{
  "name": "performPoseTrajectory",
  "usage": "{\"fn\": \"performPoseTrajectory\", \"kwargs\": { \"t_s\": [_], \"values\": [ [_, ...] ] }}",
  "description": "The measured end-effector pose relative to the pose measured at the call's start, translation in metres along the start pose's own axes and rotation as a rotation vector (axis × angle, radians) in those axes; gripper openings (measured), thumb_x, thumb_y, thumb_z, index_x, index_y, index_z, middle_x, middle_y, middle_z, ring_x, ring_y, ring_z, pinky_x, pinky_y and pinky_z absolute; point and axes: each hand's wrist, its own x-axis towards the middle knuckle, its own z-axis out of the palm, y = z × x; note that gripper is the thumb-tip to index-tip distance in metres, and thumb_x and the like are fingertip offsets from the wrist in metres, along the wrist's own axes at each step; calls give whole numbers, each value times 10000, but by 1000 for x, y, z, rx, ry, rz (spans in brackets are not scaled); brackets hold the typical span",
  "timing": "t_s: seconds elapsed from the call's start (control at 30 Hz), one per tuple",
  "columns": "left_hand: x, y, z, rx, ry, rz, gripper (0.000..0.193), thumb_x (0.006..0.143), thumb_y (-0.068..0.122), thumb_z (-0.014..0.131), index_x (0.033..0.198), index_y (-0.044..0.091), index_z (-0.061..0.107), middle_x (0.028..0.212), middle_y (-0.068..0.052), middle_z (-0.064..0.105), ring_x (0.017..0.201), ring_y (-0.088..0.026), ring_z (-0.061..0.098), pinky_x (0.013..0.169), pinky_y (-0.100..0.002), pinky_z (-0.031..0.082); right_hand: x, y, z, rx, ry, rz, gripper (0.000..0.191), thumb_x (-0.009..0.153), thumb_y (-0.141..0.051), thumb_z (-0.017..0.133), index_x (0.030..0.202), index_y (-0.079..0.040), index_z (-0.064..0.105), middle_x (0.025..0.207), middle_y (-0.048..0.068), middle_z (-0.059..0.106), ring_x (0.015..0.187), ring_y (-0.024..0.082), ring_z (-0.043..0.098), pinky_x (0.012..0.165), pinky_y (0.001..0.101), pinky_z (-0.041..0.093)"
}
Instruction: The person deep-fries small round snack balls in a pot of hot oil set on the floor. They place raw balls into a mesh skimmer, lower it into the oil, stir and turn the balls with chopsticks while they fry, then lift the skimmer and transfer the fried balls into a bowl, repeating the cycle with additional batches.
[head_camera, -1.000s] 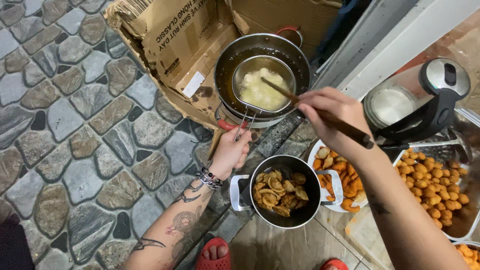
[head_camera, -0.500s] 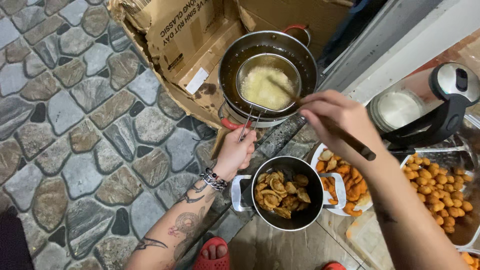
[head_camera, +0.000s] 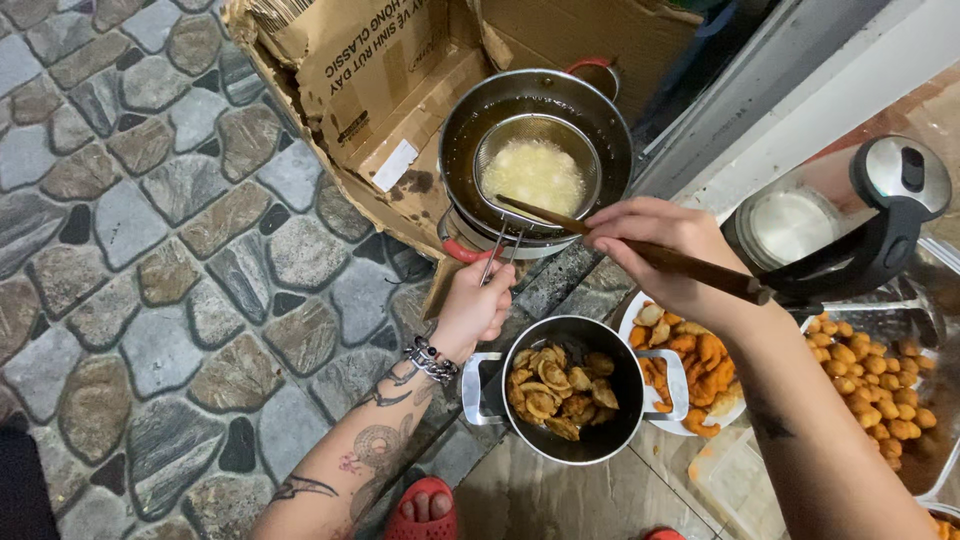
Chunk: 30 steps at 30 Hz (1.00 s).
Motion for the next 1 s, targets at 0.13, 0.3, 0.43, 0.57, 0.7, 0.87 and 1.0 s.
{"fn": "performPoseTrajectory", "kwargs": {
  "t_s": [0.13,0.3,0.43,0.57,0.7,0.87,1.0],
  "values": [
    [0,1,-2,-9,-15,4,189,1025,270,590,955,106,526,635,55,428,421,-27,322,347,-228,200,1,2,-12,-101,9,29,107,951,-83,705,1022,-24,760,1048,108,756,889,244,739,766,332,607],
    [0,2,0,-7,-8,-21,183,1017,271,592,944,119,521,624,48,432,412,-35,318,342,-229,196,8,3,-22,-62,21,22,106,960,-93,702,1016,-30,767,1039,97,760,904,242,740,792,349,599],
    [-1,2,0,1,-9,-8,180,1019,263,589,943,117,515,627,49,433,415,-35,327,345,-232,205,20,9,-9,-1,-3,23,100,944,-91,711,993,-29,773,1021,89,764,893,242,740,784,345,599],
    [-1,1,1,14,8,2,177,1021,262,588,950,114,522,628,46,439,415,-36,327,347,-232,202,24,3,2,-58,-22,-9,106,899,-85,735,964,-5,759,1007,107,752,884,261,733,800,358,601],
    [-1,-1,2,16,4,4,184,1025,275,588,956,117,528,618,54,412,414,-26,306,345,-228,190,24,-15,7,-33,-33,-47,120,887,-73,736,976,8,736,993,126,723,888,284,723,802,360,604],
    [0,0,4,27,46,-3,193,1016,280,593,947,109,536,619,45,454,410,-38,328,345,-237,207,17,-27,-8,-151,-17,-1,114,891,-40,723,993,9,733,1028,153,712,883,315,717,773,388,585],
    [-1,-1,5,18,23,-4,220,1013,294,605,945,89,563,629,41,460,414,-36,329,344,-236,204,14,-18,-22,-92,38,43,102,932,-72,717,1003,-1,734,1038,119,735,884,278,729,766,358,589]
  ]
}}
